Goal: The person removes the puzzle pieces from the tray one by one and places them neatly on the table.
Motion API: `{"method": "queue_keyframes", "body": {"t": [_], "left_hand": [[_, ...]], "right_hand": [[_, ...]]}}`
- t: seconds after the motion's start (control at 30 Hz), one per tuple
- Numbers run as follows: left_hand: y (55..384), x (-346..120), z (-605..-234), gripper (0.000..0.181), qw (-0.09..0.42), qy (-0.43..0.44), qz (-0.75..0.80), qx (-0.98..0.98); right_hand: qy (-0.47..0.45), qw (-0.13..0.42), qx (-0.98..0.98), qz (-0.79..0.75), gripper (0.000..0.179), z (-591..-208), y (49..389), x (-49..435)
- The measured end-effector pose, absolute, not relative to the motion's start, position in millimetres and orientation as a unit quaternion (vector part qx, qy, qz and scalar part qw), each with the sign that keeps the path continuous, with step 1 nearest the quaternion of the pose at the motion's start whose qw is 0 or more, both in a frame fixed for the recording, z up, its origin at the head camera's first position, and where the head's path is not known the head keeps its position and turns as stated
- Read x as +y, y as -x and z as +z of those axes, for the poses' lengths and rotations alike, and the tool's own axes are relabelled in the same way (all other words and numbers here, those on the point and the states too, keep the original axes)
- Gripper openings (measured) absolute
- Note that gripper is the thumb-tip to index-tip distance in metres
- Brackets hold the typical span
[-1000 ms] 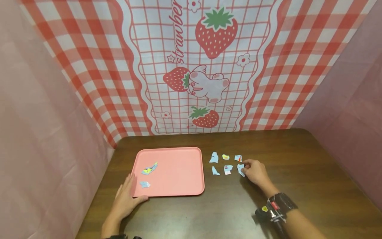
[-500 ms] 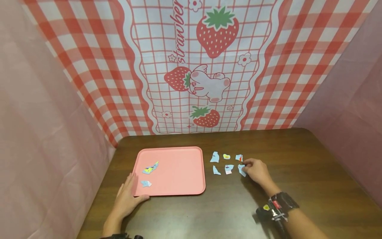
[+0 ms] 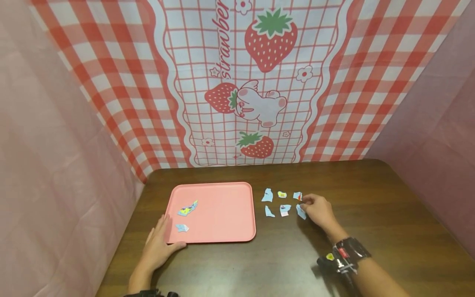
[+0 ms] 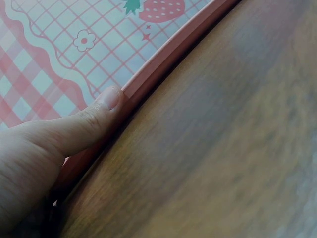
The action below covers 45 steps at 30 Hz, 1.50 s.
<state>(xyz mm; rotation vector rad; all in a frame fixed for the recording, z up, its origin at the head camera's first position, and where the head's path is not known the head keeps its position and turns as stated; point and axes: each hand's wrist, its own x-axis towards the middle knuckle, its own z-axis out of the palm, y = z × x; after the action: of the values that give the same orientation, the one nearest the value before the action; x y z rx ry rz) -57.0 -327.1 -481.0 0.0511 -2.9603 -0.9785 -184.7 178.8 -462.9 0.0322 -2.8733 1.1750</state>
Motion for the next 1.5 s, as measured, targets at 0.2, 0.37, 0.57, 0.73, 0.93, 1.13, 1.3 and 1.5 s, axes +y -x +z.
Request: {"method": "queue_keyframes", "body": {"t": [0.2,0.37,0.57,0.73,0.93,1.13,1.3,1.5], "left_hand": [[56,-328,-483,0.117,0.014,-0.016,-0.317,-0.948],[56,-329,-482,0.119,0.013,-0.017,-0.314,-0.949],[58,-328,-481,0.119,0.011,-0.016,-0.318,-0.948],[59,-327,-480,0.119,0.009,-0.016,-0.32,-0.947],[57,-328,-480,0.118,0.02,-0.014,-0.318,-0.948],[56,-330,-480,0.118,0.019,-0.019,-0.317,-0.948],[57,-330,-479,0.119,0.014,-0.021,-0.318,-0.948],[59,-330,-478,0.12,-0.001,-0.026,-0.322,-0.946]], "right_hand": [[-0.028,0.038,-0.918,0.393,0.023,-455,185,159],[-0.051,0.037,-0.912,0.405,0.019,-449,182,135],[-0.08,0.017,-0.899,0.43,0.017,-444,176,100],[-0.114,0.016,-0.897,0.426,0.012,-440,170,67],[-0.148,-0.004,-0.882,0.447,0.009,-437,161,29],[-0.191,-0.017,-0.874,0.447,0.009,-432,155,-5],[-0.224,-0.024,-0.865,0.449,0.008,-429,152,-27],[-0.241,-0.036,-0.863,0.442,0.006,-428,151,-51]]}}
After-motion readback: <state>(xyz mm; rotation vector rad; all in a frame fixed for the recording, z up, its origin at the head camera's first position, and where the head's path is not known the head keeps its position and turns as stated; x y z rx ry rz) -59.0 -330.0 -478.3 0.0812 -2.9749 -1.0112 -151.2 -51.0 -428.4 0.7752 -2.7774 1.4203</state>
